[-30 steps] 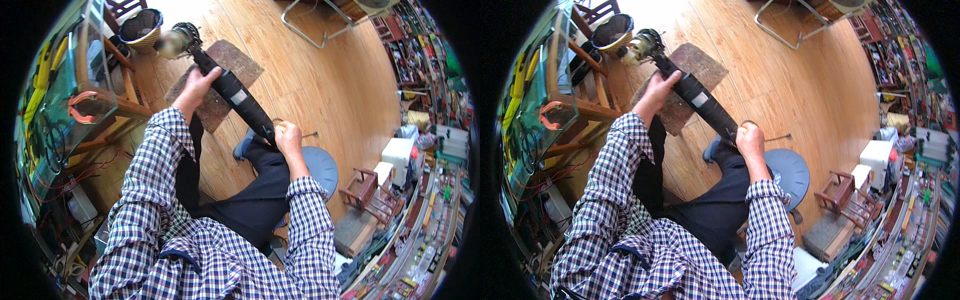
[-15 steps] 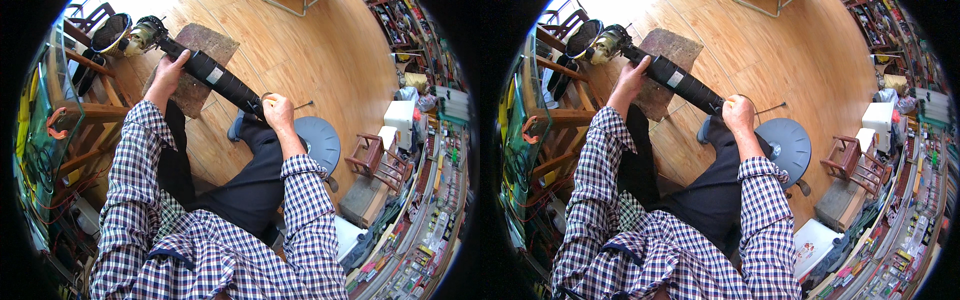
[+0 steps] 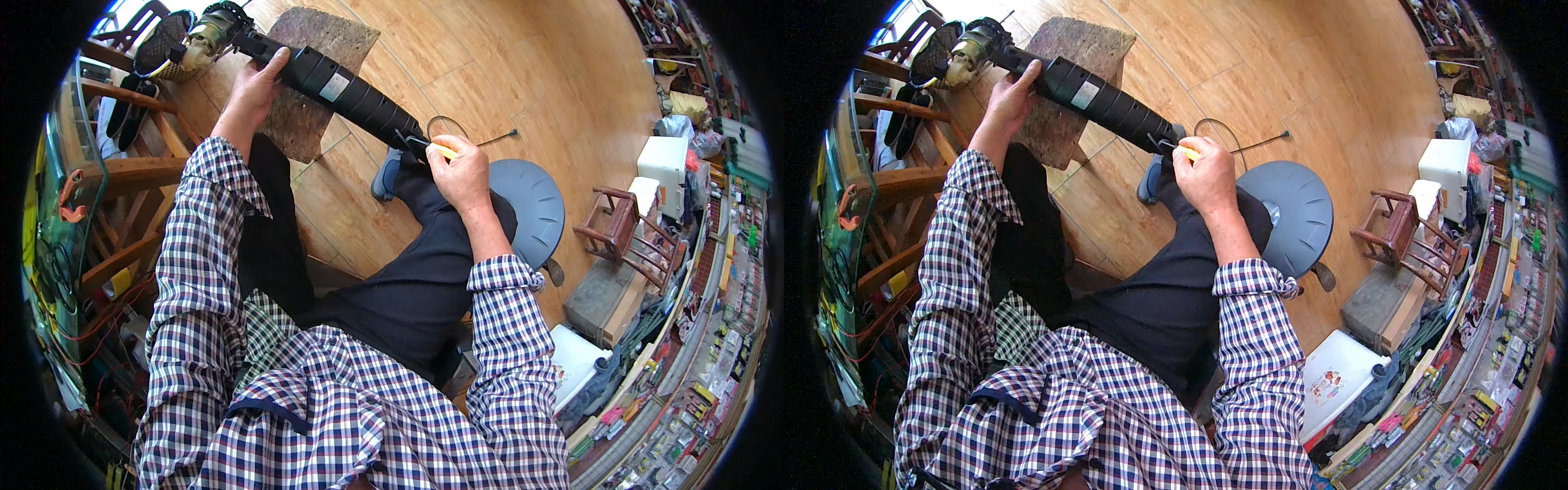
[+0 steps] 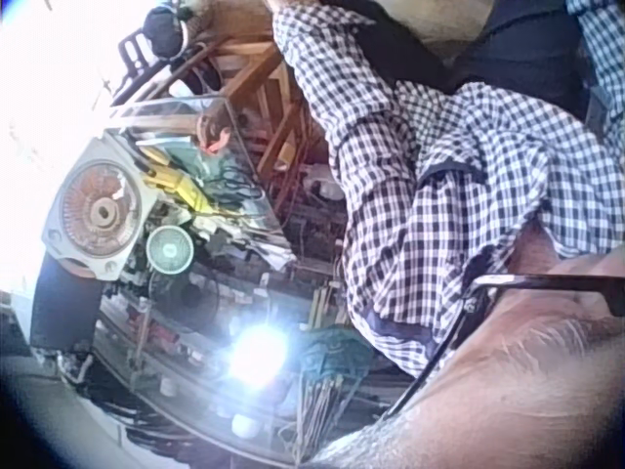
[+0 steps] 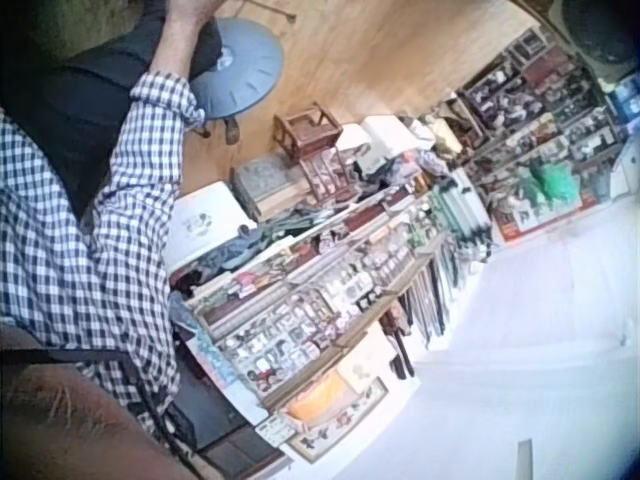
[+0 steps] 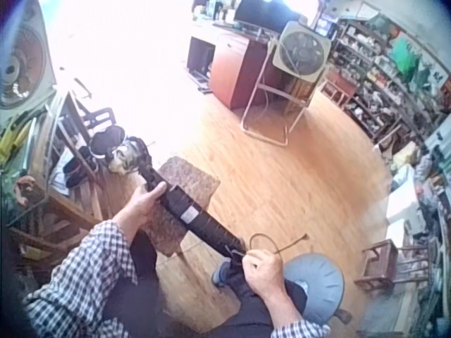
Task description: The person uses a screwdriver to tighten screws on the motor housing of a standing fan. They repeatedly insert and turn the screwdriver at multiple screw locations along the fan's central shaft while seated on the floor.
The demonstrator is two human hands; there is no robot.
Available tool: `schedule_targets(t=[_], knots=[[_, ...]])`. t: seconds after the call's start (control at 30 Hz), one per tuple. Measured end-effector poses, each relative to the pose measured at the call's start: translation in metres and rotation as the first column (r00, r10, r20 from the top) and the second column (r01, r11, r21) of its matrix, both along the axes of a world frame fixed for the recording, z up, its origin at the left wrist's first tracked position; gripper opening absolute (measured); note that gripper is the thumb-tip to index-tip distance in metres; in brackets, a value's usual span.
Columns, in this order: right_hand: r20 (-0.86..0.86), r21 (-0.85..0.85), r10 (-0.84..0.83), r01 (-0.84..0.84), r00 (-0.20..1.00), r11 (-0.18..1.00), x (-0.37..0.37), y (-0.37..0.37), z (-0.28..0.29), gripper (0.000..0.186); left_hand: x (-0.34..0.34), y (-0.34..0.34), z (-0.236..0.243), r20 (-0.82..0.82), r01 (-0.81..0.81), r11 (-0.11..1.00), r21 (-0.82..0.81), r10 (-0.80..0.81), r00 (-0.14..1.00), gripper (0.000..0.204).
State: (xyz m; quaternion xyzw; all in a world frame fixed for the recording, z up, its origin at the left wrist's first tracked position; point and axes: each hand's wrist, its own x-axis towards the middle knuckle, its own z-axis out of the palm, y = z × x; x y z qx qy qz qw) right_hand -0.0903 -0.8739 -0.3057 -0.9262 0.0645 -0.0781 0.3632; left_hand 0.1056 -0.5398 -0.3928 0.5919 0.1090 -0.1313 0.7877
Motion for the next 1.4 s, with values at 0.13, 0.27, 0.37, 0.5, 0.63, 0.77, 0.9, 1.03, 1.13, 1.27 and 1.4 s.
schedule_targets(t=[0.13,0.27,0.37,0.5,0.63,0.77,0.9,1.03,1.13,1.27,1.4], knots=[[-0.047,0.049,0.01,-0.008,0.999,0.999,-0.007,0.007,-0.005,0.018,0.003,0.004,0.0,-0.012,0.003,1.0,0.004,-0.003,1.0,0.06],[-0.057,-0.05,0.059,-0.061,0.997,0.997,-0.009,0.005,-0.016,0.018,0.002,0.002,0.004,0.0,0.001,0.999,-0.047,-0.001,1.0,0.059],[-0.07,-0.077,0.075,-0.08,0.995,0.994,-0.009,0.001,-0.023,0.019,0.003,0.004,0.005,-0.021,0.035,0.996,-0.087,-0.037,0.999,0.057],[-0.094,-0.107,0.097,-0.107,0.991,0.989,-0.007,0.001,-0.029,0.02,0.005,0.005,0.0,-0.012,0.04,0.995,-0.093,-0.041,0.999,0.059],[-0.113,-0.121,0.086,-0.099,0.99,0.988,-0.004,0.006,-0.033,0.019,0.007,0.006,-0.008,-0.006,0.04,0.993,-0.113,-0.041,0.999,0.06],[-0.09,-0.137,0.065,-0.078,0.994,0.988,-0.002,0.008,-0.038,0.019,0.011,0.009,-0.014,-0.028,0.059,0.985,-0.16,-0.064,0.998,0.058],[-0.08,-0.165,0.064,-0.076,0.995,0.983,0.0,0.005,-0.042,0.019,0.008,0.011,-0.01,-0.041,0.07,0.969,-0.237,-0.082,0.996,0.053],[-0.098,-0.177,0.073,-0.09,0.992,0.98,0.002,0.006,-0.04,0.019,0.008,0.012,-0.011,-0.026,0.1,0.962,-0.254,-0.11,0.994,0.047],[-0.153,-0.224,0.059,-0.092,0.987,0.97,0.0,0.01,-0.036,0.019,0.008,0.013,-0.012,-0.022,0.112,0.964,-0.242,-0.121,0.992,0.044],[-0.133,-0.275,0.092,-0.126,0.987,0.953,-0.001,0.01,-0.037,0.02,0.011,0.014,-0.019,0.007,0.112,0.958,-0.264,-0.115,0.993,0.046],[-0.153,-0.321,0.108,-0.153,0.982,0.935,-0.004,0.017,-0.028,0.021,0.012,0.015,-0.024,0.01,0.115,0.957,-0.267,-0.117,0.993,0.049]])
